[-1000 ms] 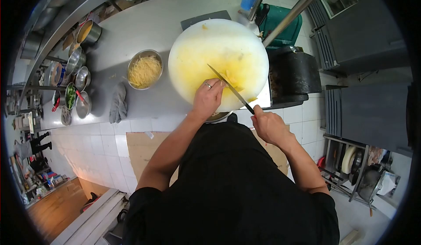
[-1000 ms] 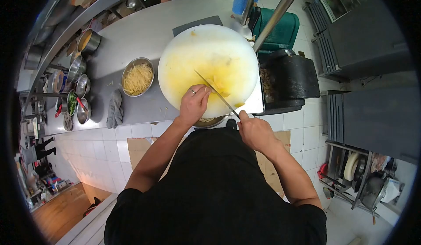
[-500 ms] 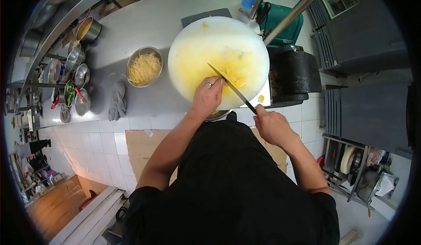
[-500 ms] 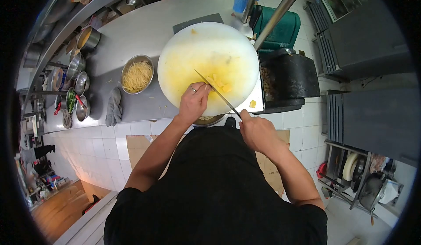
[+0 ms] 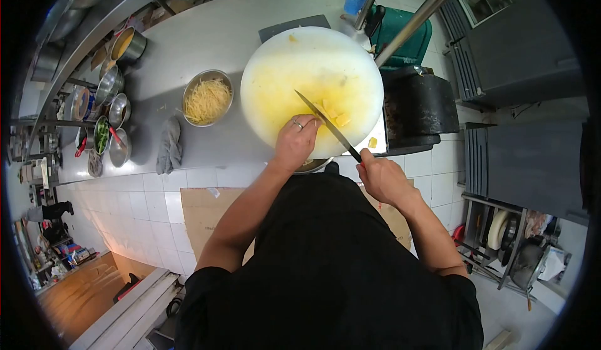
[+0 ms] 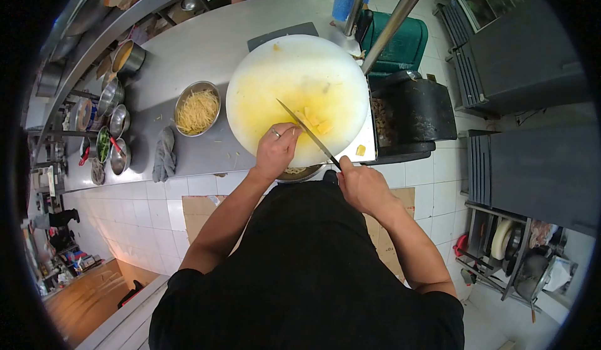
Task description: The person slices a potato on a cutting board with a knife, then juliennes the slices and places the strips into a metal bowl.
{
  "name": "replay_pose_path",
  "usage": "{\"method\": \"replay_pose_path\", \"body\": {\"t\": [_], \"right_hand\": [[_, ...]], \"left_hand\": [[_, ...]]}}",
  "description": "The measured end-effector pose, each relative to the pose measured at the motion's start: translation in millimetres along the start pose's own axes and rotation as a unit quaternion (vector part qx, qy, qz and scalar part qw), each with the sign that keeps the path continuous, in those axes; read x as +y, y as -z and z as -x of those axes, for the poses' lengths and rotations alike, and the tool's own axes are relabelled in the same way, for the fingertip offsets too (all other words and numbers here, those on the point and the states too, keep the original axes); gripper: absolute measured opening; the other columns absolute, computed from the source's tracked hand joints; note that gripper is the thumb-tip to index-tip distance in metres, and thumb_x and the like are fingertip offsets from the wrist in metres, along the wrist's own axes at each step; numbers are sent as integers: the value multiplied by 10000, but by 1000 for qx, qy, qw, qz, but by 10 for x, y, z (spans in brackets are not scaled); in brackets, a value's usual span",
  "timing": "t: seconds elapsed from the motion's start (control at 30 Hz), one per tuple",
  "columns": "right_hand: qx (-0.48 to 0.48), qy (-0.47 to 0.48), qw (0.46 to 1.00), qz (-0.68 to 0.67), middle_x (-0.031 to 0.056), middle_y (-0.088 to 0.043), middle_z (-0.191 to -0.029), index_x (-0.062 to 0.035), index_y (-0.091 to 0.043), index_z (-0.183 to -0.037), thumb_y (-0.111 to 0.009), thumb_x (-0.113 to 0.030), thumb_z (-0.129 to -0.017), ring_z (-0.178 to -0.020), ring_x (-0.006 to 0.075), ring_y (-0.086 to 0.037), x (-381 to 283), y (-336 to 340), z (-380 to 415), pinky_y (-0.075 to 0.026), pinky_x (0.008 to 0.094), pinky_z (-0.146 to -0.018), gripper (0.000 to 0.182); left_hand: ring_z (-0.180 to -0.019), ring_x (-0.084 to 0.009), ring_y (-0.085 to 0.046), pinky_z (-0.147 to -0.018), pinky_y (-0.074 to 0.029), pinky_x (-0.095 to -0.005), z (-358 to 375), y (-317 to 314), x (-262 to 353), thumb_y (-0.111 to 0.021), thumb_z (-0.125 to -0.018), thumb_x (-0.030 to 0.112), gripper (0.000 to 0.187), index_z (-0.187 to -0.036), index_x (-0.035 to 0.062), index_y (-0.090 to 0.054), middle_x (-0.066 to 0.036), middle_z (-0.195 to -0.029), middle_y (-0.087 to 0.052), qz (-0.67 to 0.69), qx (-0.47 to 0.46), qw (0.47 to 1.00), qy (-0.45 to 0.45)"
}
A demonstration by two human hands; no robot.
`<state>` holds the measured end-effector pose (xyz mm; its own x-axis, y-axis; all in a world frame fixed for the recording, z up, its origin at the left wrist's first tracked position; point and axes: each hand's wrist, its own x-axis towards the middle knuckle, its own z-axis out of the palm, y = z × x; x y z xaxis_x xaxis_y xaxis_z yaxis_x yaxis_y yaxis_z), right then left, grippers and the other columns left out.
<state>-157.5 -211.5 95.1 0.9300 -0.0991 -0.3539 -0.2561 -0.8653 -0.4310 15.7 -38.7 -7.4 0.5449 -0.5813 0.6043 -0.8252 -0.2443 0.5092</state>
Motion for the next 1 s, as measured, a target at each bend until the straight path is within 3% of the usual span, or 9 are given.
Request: {"method": "replay_pose_path", "body": {"t": [0.4, 0.67, 0.77, 1.0], "right_hand": [[1, 2, 1000, 9, 277, -693, -762, 28, -512, -1051, -560, -170, -1018, -741, 486, -688, -26, 6, 1, -542, 582, -701, 207], [-6, 6, 998, 62, 254, -680, -704, 22, -525, -1050, -558, -150, -1017, -677, 459, -686, -225, 355, 181, -550, 555, -658, 179], [-8, 7, 997, 82, 243, -678, -687, 23, -530, -1038, -559, -148, -1015, -657, 449, -685, -217, 378, 233, -551, 552, -655, 175], [-11, -12, 999, 41, 261, -687, -730, 29, -526, -1031, -565, -149, -1010, -705, 471, -688, -32, 11, 37, -547, 568, -686, 183]], "left_hand": [[-877, -284, -690, -777, -566, -382, -20, 28, 4, -714, -866, -21, 103, -963, 10, -729, -104, -955, -705, -22, -2, 1000, -21], [-881, -312, -671, -775, -559, -401, -14, 21, 14, -704, -883, -10, 83, -966, -9, -701, -138, -987, -686, -37, -4, 999, -15], [-941, -298, -661, -838, -557, -395, 16, -2, -9, -672, -833, 1, 198, -1025, 8, -717, -119, -1024, -675, -53, -27, 998, -3], [-935, -306, -663, -834, -558, -397, 18, -3, -2, -671, -864, 14, 171, -1029, 4, -715, -117, -1008, -680, -40, -23, 999, 1]]}}
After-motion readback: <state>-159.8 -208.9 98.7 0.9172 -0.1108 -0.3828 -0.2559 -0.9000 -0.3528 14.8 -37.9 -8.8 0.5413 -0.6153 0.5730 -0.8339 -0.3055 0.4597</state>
